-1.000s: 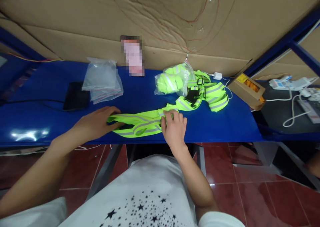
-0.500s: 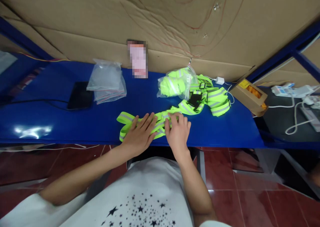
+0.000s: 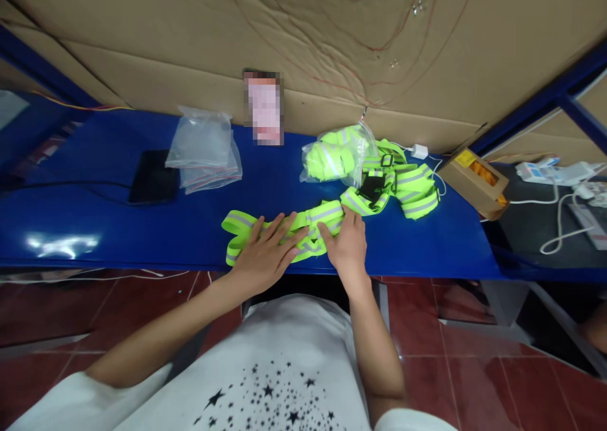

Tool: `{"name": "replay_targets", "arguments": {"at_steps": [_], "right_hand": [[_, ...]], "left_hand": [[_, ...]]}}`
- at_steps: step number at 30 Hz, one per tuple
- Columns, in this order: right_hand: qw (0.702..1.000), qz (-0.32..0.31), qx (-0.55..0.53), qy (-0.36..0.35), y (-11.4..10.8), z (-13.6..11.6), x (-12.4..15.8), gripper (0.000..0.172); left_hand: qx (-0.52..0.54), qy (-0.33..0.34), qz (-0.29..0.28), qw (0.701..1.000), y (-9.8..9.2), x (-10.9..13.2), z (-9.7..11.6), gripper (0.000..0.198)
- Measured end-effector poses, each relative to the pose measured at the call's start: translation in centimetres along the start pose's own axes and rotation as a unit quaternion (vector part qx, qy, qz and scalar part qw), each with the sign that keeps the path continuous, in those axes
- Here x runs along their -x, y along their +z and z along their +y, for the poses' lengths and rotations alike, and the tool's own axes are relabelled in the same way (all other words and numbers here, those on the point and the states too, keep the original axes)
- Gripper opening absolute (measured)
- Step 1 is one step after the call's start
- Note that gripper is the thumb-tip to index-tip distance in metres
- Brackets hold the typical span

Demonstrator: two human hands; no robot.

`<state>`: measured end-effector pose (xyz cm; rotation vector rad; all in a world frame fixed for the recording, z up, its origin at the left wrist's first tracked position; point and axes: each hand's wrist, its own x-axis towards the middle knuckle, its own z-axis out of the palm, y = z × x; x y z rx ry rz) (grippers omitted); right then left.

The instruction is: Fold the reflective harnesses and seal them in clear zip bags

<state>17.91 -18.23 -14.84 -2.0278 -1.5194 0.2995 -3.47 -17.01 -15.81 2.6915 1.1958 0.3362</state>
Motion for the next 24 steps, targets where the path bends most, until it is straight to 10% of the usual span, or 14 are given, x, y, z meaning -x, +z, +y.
{"name": "replay_targets", "arguments": {"at_steps": [14, 24], "right_hand": [[0.935, 0.105, 0.224, -0.253, 1.8, -3.9, 0.0, 0.037], [0.941, -0.047, 0.066, -0.329, 1.0, -3.6, 2.4, 0.041]], "left_hand": [[-0.031, -0.047, 0.029, 0.998, -0.3, -1.1, 2.0, 0.054], [-0.042, 0.073, 0.009, 0.996, -1.5, 4.1, -1.8, 0.070]]}}
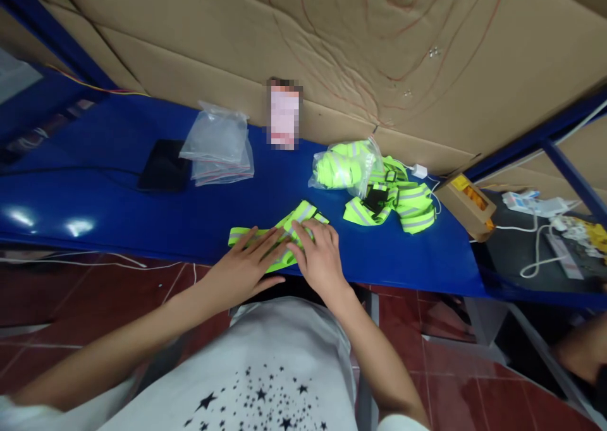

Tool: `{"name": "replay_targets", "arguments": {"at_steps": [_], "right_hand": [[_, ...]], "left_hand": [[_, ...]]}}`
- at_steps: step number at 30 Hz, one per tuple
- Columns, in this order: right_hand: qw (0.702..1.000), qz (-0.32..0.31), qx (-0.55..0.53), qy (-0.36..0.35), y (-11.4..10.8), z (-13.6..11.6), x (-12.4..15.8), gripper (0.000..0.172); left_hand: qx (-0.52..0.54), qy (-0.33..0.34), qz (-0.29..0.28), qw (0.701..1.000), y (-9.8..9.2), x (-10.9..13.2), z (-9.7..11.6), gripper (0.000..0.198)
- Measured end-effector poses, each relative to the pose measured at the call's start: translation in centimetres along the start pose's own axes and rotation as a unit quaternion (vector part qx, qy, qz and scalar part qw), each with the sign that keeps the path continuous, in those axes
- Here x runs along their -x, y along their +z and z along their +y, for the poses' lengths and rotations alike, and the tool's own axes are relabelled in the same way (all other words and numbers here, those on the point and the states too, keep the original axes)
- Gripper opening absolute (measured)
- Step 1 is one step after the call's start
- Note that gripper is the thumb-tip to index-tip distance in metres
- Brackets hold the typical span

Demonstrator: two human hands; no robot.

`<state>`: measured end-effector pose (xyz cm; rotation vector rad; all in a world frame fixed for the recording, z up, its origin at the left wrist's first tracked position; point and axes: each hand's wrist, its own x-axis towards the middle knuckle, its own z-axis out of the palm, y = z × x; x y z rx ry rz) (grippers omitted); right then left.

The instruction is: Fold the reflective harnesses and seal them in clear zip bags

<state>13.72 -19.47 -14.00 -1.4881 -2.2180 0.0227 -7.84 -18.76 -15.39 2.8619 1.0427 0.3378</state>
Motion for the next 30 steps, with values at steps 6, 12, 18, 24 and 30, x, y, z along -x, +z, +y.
{"name": "replay_targets", "arguments": {"at_steps": [6, 12, 18, 24, 30], "right_hand": [[0.998, 0.046, -0.002, 0.032, 1.0, -0.6, -0.2, 0.036], [0.999, 0.031, 0.002, 0.028, 0.8, -0.6, -0.8, 0.030], [0.998, 0.050, -0.030, 0.035, 0.5, 0.3, -0.6, 0.039], [0.995, 0.027, -0.052, 0.080, 1.3, 1.6, -0.2, 0.075], [0.992, -0.022, -0.077, 0.096, 0.7, 1.8, -1.1, 0.059]], "left_hand": [[-0.014, 0.010, -0.018, 1.000, 0.5, 0.9, -0.1, 0.068], [0.068, 0.005, 0.005, 0.998, -2.1, 0.3, -0.2, 0.053], [0.219, -0.043, 0.045, 0.974, -4.4, -6.2, -4.0, 0.055], [0.363, -0.048, -0.028, 0.930, 0.2, -10.3, -4.5, 0.062], [0.474, -0.043, 0.005, 0.880, 1.3, -9.4, -4.1, 0.062]]}}
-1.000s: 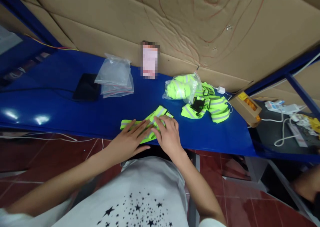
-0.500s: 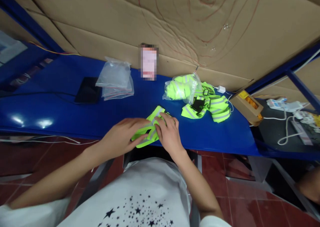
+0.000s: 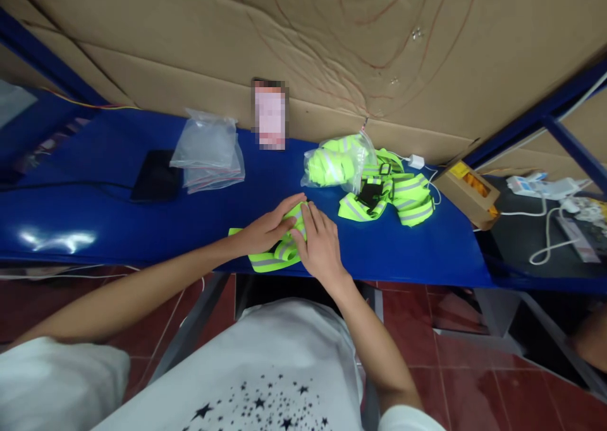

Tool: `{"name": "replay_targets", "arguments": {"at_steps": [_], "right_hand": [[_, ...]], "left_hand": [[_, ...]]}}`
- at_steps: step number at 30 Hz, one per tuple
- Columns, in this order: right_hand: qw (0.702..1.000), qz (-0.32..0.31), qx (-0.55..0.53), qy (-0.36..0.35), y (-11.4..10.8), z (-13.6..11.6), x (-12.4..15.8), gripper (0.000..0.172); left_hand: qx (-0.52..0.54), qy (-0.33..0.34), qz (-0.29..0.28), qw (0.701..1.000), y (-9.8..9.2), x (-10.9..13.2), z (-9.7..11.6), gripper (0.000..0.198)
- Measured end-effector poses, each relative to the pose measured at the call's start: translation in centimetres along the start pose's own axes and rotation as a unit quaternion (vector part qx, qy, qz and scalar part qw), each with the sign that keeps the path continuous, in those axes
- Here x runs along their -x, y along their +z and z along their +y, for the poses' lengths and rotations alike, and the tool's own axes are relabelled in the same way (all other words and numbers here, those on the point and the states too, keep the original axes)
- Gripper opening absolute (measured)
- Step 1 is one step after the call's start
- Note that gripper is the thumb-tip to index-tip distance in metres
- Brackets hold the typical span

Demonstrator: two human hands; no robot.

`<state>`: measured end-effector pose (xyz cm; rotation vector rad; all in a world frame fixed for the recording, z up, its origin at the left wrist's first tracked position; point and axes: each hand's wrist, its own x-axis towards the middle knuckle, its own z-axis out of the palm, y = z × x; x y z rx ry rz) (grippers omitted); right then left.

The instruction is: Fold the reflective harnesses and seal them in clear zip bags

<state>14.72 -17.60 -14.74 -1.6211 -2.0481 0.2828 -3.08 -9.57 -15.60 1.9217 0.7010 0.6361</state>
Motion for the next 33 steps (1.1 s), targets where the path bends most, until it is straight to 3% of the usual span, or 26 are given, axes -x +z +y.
{"name": "replay_targets", "arguments": {"at_steps": [5, 7, 11, 15, 18, 22, 24, 27, 30, 33], "right_hand": [[0.986, 0.043, -0.052, 0.151, 0.6, 0.2, -0.7, 0.062], [0.985, 0.045, -0.030, 0.165, 0.9, 0.4, -1.0, 0.064], [0.995, 0.035, -0.038, 0.080, 1.0, 0.7, -1.4, 0.049], [0.998, 0.029, -0.039, -0.042, 0.5, 0.9, -1.4, 0.047], [0.993, 0.027, -0.066, -0.098, 0.0, 1.3, -1.6, 0.048], [0.982, 0.069, -0.174, -0.030, -0.4, 2.7, -2.2, 0.069], [0.980, 0.032, -0.196, -0.025, -0.5, 3.4, -2.5, 0.062], [0.985, -0.004, -0.151, -0.082, -0.5, 3.7, -2.6, 0.049], [0.990, 0.001, -0.044, -0.132, -0.4, 3.3, -2.2, 0.053], [0.986, -0.011, 0.054, -0.158, -0.1, 2.6, -2.0, 0.052]], "left_hand": [[0.068, 0.024, 0.011, 0.997, -0.6, -0.4, -0.5, 0.067], [0.043, 0.013, -0.004, 0.999, -1.6, -0.8, -0.7, 0.075], [-0.067, -0.004, -0.105, 0.992, -4.5, -2.4, -0.6, 0.091], [-0.164, 0.028, -0.167, 0.972, -6.0, -3.4, 0.5, 0.068], [-0.205, 0.031, -0.155, 0.966, -5.7, -2.9, 1.5, 0.065], [-0.248, 0.092, -0.073, 0.962, -4.6, -1.3, 1.3, 0.047], [-0.277, 0.127, -0.023, 0.952, -4.0, -0.7, 0.2, 0.042], [-0.297, 0.145, 0.014, 0.944, -3.8, 0.2, -1.1, 0.049], [-0.254, 0.144, -0.009, 0.956, -4.5, 0.9, -0.7, 0.043], [-0.153, 0.131, -0.091, 0.975, -5.9, 1.4, 0.7, 0.033]]}}
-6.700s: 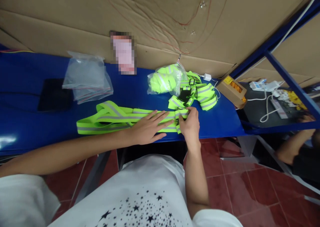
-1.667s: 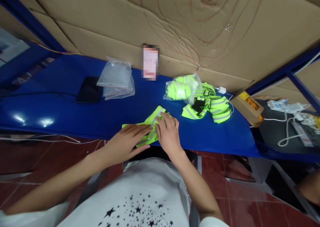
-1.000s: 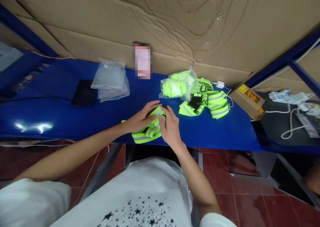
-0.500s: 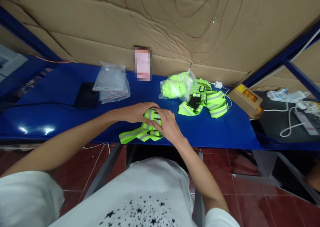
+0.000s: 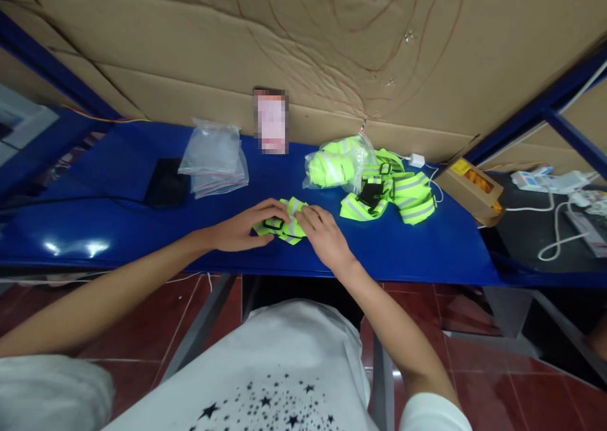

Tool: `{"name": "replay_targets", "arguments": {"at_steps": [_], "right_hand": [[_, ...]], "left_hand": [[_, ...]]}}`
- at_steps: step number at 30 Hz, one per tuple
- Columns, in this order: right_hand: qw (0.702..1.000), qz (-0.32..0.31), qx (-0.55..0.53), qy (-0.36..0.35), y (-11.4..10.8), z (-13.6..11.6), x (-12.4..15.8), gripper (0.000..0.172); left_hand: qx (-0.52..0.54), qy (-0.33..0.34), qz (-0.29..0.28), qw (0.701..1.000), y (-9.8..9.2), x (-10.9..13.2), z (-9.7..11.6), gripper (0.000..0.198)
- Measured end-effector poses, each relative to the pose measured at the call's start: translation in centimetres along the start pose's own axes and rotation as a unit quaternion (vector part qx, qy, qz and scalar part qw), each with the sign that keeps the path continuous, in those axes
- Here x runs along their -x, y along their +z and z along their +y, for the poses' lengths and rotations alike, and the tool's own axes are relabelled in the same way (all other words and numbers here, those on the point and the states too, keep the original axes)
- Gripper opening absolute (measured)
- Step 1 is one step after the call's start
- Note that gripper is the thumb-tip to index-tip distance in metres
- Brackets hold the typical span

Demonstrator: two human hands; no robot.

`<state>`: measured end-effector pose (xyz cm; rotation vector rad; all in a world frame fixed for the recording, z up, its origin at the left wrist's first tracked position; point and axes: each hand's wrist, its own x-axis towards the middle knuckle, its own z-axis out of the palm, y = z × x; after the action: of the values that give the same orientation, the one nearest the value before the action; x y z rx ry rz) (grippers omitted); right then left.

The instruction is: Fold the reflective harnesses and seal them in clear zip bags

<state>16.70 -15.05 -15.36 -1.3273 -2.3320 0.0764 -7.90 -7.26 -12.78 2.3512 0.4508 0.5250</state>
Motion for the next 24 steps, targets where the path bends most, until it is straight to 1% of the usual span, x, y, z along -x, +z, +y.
{"name": "replay_targets", "arguments": {"at_steps": [2, 4, 5, 7, 9, 10, 11, 13, 15, 16, 17, 19, 21, 22, 24], "right_hand": [[0.999, -0.020, 0.031, -0.013, 0.1, -0.5, -0.1, 0.050], [0.999, -0.033, 0.037, -0.010, -0.1, -0.9, -0.2, 0.052], [0.999, -0.040, 0.032, -0.006, -0.2, -1.2, -0.1, 0.055], [0.999, -0.052, -0.001, -0.001, -0.7, -1.4, 0.1, 0.060], [0.996, -0.070, -0.060, -0.008, -1.2, -1.2, 0.3, 0.066], [0.993, -0.073, -0.096, -0.008, -1.4, -1.0, 0.4, 0.066], [0.989, -0.066, -0.133, 0.007, -1.5, -0.5, 0.3, 0.064], [0.978, -0.025, -0.190, 0.079, -1.2, 0.4, 0.0, 0.058], [0.966, -0.002, -0.210, 0.151, -0.5, 1.2, -0.5, 0.058], [0.963, -0.006, -0.210, 0.169, -0.2, 1.3, -0.8, 0.060], [0.962, -0.020, -0.209, 0.173, 0.2, 1.3, -1.0, 0.062], [0.962, -0.042, -0.221, 0.157, 0.5, 0.6, -1.2, 0.061], [0.955, -0.027, -0.253, 0.153, 0.4, -0.5, -1.2, 0.061], [0.949, -0.013, -0.271, 0.163, 0.3, -1.1, -1.2, 0.061], [0.928, 0.005, -0.302, 0.219, 0.0, -2.0, -1.1, 0.060]], "left_hand": [[0.044, 0.002, -0.021, 0.999, -0.9, 0.0, 0.1, 0.027], [0.040, -0.002, -0.013, 0.999, -1.3, -0.2, -0.5, 0.027], [0.031, -0.009, -0.006, 0.999, -1.4, -0.3, -1.1, 0.030], [0.023, -0.032, -0.004, 0.999, -1.3, -0.4, -2.1, 0.047], [0.032, -0.057, -0.012, 0.998, -1.1, -0.3, -2.9, 0.068], [0.041, -0.066, -0.015, 0.997, -0.9, -0.3, -3.1, 0.075], [0.053, -0.071, -0.019, 0.996, -0.8, -0.1, -3.2, 0.078], [0.080, -0.076, -0.021, 0.994, -0.5, 0.1, -3.0, 0.077], [0.100, -0.084, -0.010, 0.991, 0.0, 0.2, -2.4, 0.076], [0.107, -0.088, -0.002, 0.990, 0.3, 0.2, -2.2, 0.075], [0.115, -0.090, 0.009, 0.989, 0.6, 0.3, -1.9, 0.075], [0.134, -0.091, 0.035, 0.986, 1.4, 0.3, -1.5, 0.076], [0.149, -0.094, 0.060, 0.983, 2.1, 0.4, -1.3, 0.079], [0.153, -0.096, 0.070, 0.981, 2.4, 0.4, -1.2, 0.080], [0.158, -0.100, 0.083, 0.979, 3.0, 0.5, -0.9, 0.081]]}}
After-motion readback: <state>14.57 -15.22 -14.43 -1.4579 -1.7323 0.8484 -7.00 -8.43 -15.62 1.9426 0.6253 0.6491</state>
